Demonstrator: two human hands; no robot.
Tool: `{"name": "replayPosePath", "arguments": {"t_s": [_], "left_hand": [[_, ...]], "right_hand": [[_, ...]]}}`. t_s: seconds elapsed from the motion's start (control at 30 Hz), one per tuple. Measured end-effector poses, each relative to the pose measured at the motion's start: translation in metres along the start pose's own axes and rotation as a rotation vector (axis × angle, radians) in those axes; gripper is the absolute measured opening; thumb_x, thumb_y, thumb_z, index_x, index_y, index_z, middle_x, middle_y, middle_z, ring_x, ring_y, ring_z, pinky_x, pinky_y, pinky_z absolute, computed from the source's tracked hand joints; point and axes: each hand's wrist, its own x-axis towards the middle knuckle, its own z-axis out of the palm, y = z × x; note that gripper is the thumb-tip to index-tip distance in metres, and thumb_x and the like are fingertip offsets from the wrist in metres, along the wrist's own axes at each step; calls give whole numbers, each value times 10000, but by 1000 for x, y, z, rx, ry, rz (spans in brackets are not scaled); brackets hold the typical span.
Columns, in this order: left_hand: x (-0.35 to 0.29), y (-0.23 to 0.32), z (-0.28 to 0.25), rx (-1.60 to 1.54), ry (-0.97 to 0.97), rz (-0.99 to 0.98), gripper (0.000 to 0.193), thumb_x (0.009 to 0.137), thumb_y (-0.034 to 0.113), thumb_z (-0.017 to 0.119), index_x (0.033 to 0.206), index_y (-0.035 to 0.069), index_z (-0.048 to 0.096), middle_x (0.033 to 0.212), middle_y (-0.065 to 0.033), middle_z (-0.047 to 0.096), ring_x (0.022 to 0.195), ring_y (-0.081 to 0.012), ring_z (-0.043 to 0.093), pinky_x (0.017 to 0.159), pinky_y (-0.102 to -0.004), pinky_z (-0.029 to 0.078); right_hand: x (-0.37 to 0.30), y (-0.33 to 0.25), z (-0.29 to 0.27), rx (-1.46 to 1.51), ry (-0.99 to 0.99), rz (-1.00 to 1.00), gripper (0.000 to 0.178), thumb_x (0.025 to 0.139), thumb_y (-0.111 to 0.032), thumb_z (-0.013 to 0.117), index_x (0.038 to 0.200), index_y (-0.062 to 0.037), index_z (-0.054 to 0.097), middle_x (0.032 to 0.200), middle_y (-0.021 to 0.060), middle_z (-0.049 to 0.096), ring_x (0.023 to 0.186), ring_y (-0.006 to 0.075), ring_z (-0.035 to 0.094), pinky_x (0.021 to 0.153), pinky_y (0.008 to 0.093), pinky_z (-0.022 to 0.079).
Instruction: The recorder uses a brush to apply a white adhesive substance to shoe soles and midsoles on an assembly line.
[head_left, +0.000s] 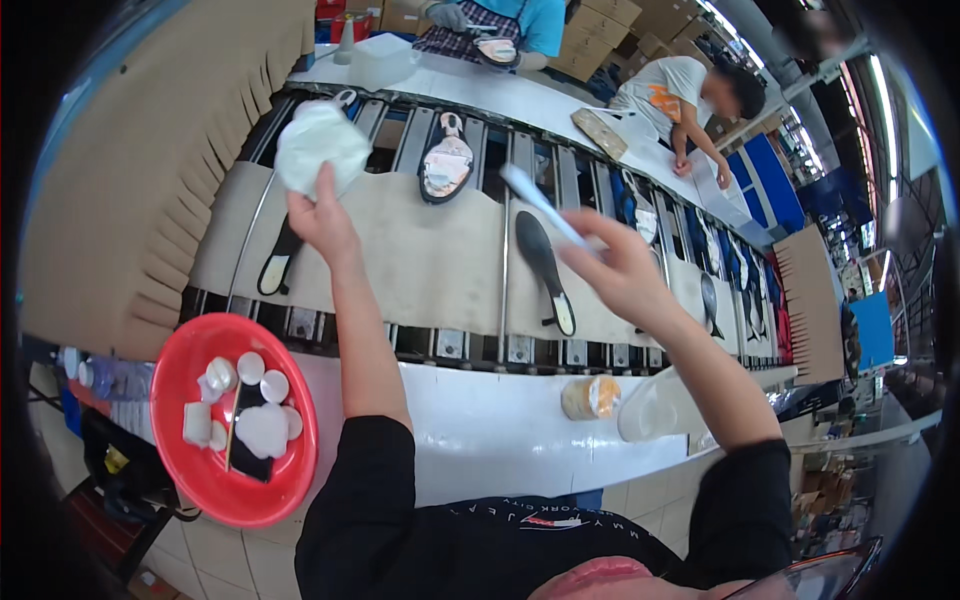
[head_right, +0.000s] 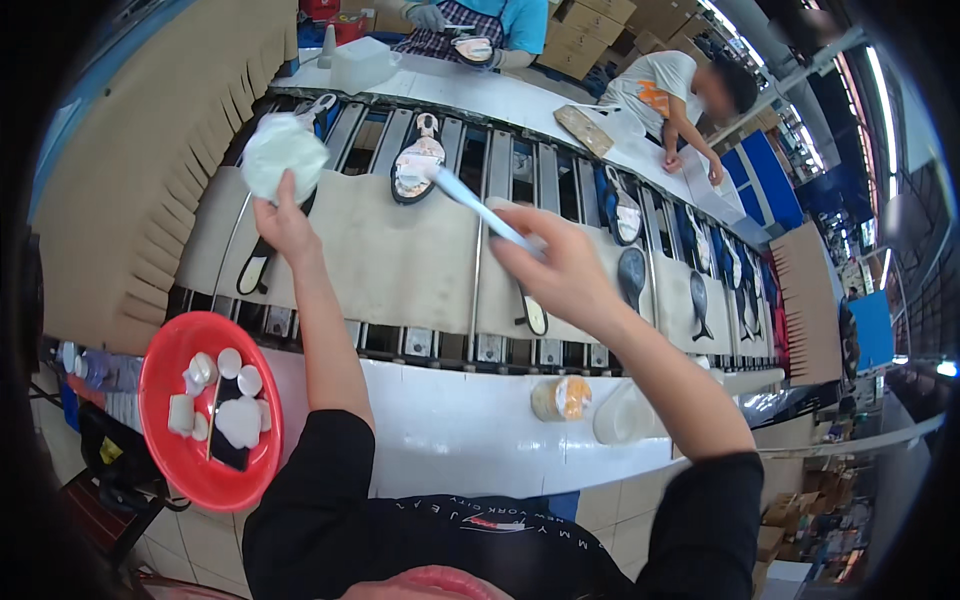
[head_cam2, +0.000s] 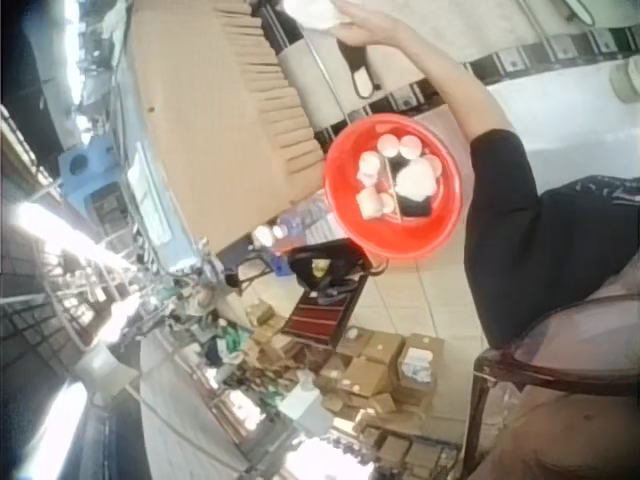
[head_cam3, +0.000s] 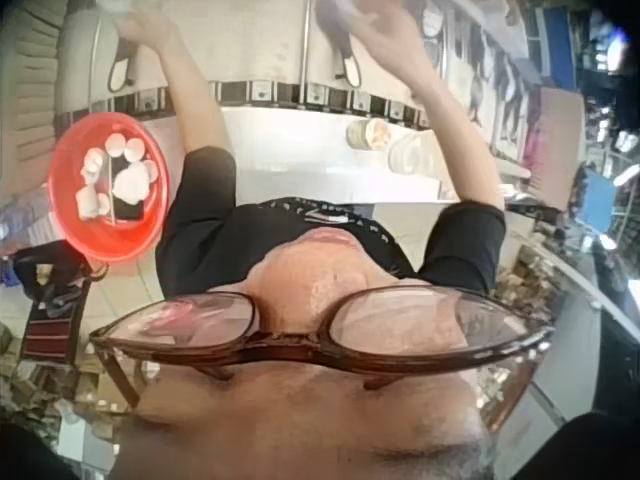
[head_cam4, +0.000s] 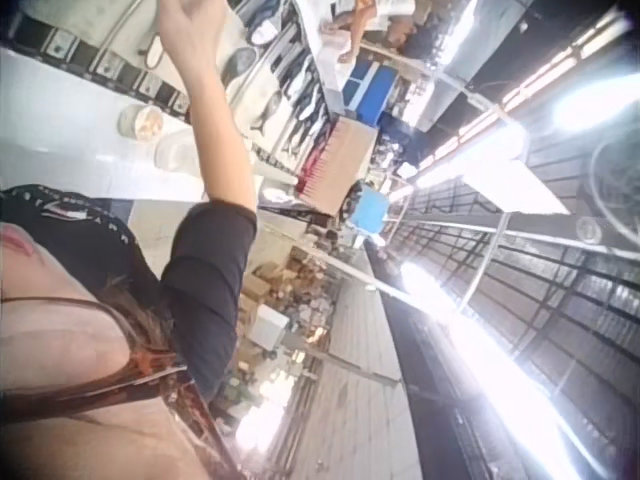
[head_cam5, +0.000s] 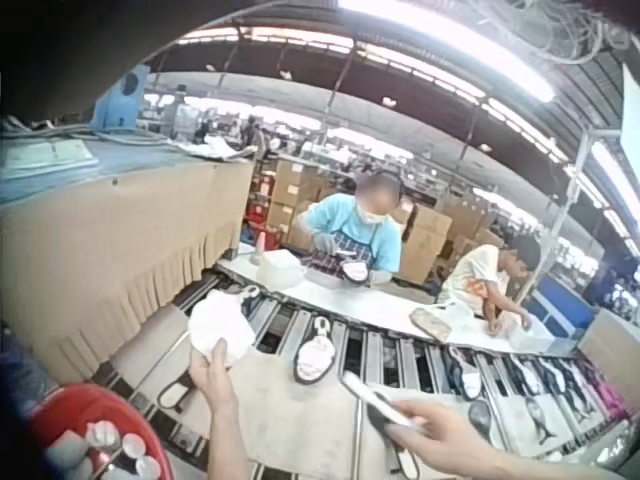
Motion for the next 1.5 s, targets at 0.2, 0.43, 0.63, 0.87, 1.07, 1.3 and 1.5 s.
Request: {"name": "replayPosePath", "arguments": {"t_s": [0.2,0.43,0.63,0.87,1.07,1.3,1.5], "left_hand": [[-90,83,2,156,-569,-331,188,879,81,600,1032,-20,643,952,-34,669,857,-93,588,777,-250,459],[-238,92,-107,717,-1332,-851,206,748,208,710,805,12,686,711,-35,646,666,-106,577,612,-271,464],[-209,78,-122,962,-1216,-371,498,694,360,809,1089,78,696,916,-103,707,770,-168,646,717,-304,507],[-16,1,-186,1087,217,-309,651,854,236,631,1345,-101,368,1373,-250,457,1160,-333,533,952,-388,453],[-13,-31,-189,617,439,-330,576,843,235,589,1310,-39,391,1179,-203,549,926,-323,633,781,-422,528],[10,-35,-195,529,73,-722,292,778,26,558,1062,-35,529,910,-153,610,748,-314,661,732,-395,581],[-116,48,-112,-46,-367,-1154,498,745,-75,549,1234,-39,466,1137,-177,580,1039,-311,603,994,-445,476]], "right_hand": [[-192,-27,-73,226,4,412,253,922,-104,594,1151,-7,638,874,-41,586,765,21,479,679,186,394],[-289,6,-43,498,22,290,265,932,-85,576,1179,2,615,791,-60,522,749,16,470,671,176,379],[-310,36,-11,499,117,318,318,923,-93,571,1225,4,585,859,-58,534,691,7,408,618,167,320],[-341,62,-6,529,197,366,288,900,-44,586,1184,-5,609,791,-57,493,632,17,368,538,190,282],[-375,83,-15,118,616,433,408,810,12,621,1214,-45,623,849,24,484,710,104,431,604,226,354],[-405,105,-36,-114,714,563,379,826,5,591,1196,-66,632,808,62,501,705,132,476,614,259,406],[-403,129,-30,-243,708,653,329,829,-22,595,1150,-71,643,883,134,571,797,279,604,710,360,496]]}}
